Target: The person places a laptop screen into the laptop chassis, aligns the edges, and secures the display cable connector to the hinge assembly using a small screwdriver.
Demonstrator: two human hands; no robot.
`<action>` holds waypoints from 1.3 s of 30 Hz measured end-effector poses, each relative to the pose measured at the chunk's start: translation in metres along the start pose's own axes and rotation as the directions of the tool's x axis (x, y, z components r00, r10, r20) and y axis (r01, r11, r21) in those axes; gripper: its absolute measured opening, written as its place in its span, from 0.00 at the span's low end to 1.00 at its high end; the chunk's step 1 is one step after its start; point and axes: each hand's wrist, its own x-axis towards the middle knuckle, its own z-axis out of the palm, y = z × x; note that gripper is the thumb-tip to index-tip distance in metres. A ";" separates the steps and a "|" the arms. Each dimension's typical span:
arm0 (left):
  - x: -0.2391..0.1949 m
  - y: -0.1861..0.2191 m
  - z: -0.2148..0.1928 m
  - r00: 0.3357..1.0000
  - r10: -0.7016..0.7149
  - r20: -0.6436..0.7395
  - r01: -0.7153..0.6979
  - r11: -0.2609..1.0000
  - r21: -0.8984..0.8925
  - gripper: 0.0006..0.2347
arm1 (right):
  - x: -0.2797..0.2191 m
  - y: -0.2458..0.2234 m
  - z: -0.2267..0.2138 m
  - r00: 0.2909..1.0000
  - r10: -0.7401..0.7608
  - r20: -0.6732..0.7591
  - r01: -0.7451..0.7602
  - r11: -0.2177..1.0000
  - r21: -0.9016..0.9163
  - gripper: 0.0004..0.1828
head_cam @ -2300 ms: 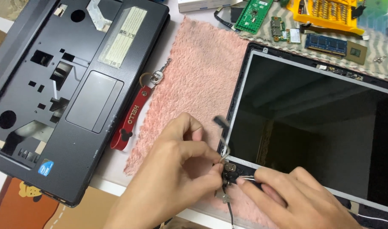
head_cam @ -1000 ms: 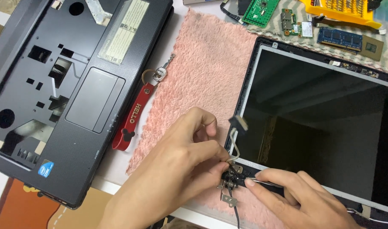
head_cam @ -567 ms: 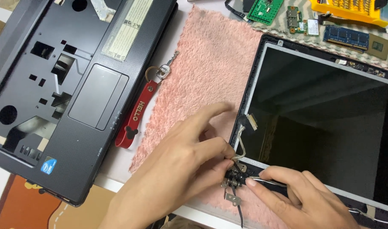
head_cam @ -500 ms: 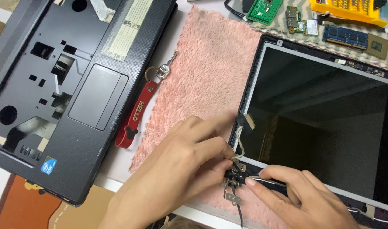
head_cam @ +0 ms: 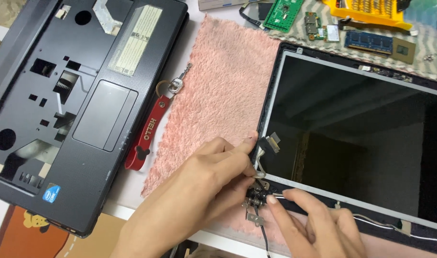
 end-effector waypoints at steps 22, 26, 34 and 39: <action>-0.004 -0.014 -0.009 0.995 -0.037 0.094 0.050 0.988 -0.145 0.09 | -0.006 0.014 0.001 0.977 -0.210 0.028 0.212 0.968 -0.135 0.37; -0.004 -0.011 -0.012 0.989 -0.032 0.148 0.061 0.978 -0.197 0.13 | -0.004 0.006 0.004 0.966 -0.244 -0.084 0.228 0.960 -0.164 0.24; -0.004 -0.015 -0.009 0.993 -0.051 0.108 0.072 0.978 -0.198 0.15 | -0.006 0.027 0.003 0.990 -0.055 0.130 0.056 0.998 -0.006 0.38; -0.004 -0.016 -0.011 0.996 0.038 0.083 -0.022 0.982 -0.190 0.13 | 0.002 0.008 0.003 0.999 -0.039 -0.007 0.039 0.999 -0.001 0.31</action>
